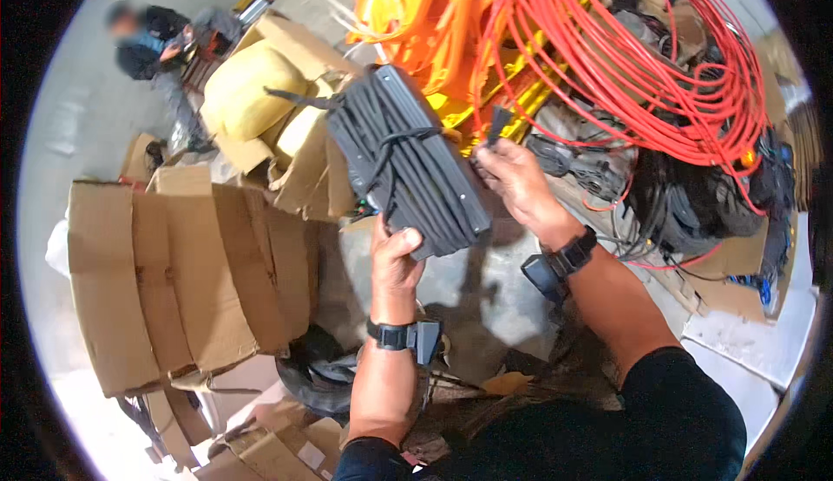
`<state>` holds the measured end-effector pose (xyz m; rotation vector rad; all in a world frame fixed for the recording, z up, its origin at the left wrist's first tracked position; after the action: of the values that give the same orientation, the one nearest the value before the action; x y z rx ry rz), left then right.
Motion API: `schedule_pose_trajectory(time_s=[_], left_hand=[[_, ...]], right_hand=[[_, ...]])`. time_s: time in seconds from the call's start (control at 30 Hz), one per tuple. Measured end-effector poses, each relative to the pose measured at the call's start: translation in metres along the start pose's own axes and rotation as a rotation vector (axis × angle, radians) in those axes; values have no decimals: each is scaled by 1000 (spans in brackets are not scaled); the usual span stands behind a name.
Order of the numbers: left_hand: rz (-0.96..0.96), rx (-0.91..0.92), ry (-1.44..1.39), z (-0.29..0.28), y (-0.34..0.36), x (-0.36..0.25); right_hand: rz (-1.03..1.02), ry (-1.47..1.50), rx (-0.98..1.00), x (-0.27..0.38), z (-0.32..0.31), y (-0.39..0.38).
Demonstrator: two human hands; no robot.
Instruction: Wrapping a black electrical cable around a black metal heat sink component.
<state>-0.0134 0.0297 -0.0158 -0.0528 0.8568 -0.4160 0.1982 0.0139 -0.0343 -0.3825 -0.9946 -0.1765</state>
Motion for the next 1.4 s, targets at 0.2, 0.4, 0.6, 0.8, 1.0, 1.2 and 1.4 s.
schedule_pose_trajectory(time_s=[0.2, 0.4, 0.6, 0.8, 1.0, 1.2, 1.4], left_hand=[[-15, 45, -71, 5, -2, -3], [-69, 52, -18, 2, 4, 4], [-147, 30, 44, 0, 4, 7], [-142, 13, 82, -1, 4, 14], [-178, -17, 2, 1, 4, 16], [-113, -33, 111, -1, 6, 15], [-90, -49, 134, -11, 12, 15]], right_hand=[[-9, -137, -82, -4, 2, -3], [-166, -215, -59, 2, 7, -8], [-225, -352, -36, 1, 6, -8], [-308, -381, -35, -1, 12, -7], [-413, -647, -9, 1, 7, -7], [-302, -646, -4, 6, 12, -10], [-272, -531, 43, -1, 14, -7]])
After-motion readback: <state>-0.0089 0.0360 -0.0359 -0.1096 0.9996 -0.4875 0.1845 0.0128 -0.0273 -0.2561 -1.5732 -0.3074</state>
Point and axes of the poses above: each hand's wrist, its own y-axis towards the middle knuckle, its own z-axis out of the palm, x = y × z, the point moved 2 cm from there along y, towards the middle knuckle, and after that the axes turned 5 degrees about -x, right-handed, at the moved point
